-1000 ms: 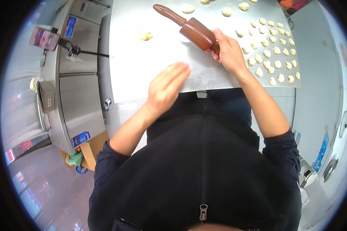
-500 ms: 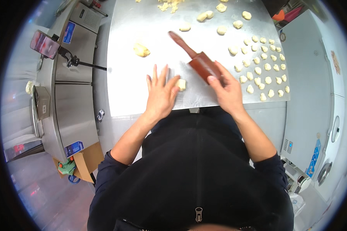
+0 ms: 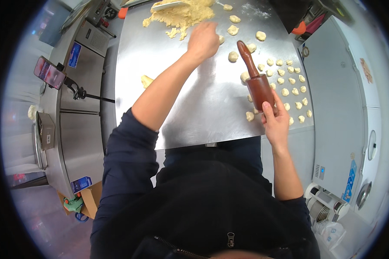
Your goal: The person shapes small pieces of dough into balls and then flattens them using a rolling pin on a stainless steel countertop. The person repeatedly picks up dough pieces, rolls them, and flattens them into discs.
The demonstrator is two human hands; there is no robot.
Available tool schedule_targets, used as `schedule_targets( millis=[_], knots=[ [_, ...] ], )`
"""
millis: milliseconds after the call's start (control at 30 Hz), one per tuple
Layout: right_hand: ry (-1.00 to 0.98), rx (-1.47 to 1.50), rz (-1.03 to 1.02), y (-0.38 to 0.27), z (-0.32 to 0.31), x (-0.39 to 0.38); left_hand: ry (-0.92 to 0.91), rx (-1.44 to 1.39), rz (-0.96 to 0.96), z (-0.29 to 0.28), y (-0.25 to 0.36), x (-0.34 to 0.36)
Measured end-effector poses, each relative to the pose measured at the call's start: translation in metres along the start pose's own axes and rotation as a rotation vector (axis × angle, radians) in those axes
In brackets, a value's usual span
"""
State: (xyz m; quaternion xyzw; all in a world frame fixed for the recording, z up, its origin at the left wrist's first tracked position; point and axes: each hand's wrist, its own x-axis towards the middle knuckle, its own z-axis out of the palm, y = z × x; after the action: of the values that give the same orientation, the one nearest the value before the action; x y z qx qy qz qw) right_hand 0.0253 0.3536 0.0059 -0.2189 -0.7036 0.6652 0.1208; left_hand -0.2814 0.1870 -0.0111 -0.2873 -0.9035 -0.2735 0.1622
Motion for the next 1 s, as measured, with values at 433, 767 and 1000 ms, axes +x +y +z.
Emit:
schedule_targets(
  millis=[433, 767, 1000],
  knots=[
    [-0.014, -0.017, -0.143, 0.013, 0.005, -0.001, 0.046, -0.413, 0.025, -0.074, 0.037, -0.096],
    [-0.303, -0.825, -0.546, -0.02, 0.109, 0.055, -0.141, 0.237, -0.051, -0.128, 0.01, -0.195],
    [-0.45, -0.942, -0.501, -0.03, 0.12, 0.001, -0.568, 0.312, -0.28, -0.148, 0.039, -0.219]
  ],
)
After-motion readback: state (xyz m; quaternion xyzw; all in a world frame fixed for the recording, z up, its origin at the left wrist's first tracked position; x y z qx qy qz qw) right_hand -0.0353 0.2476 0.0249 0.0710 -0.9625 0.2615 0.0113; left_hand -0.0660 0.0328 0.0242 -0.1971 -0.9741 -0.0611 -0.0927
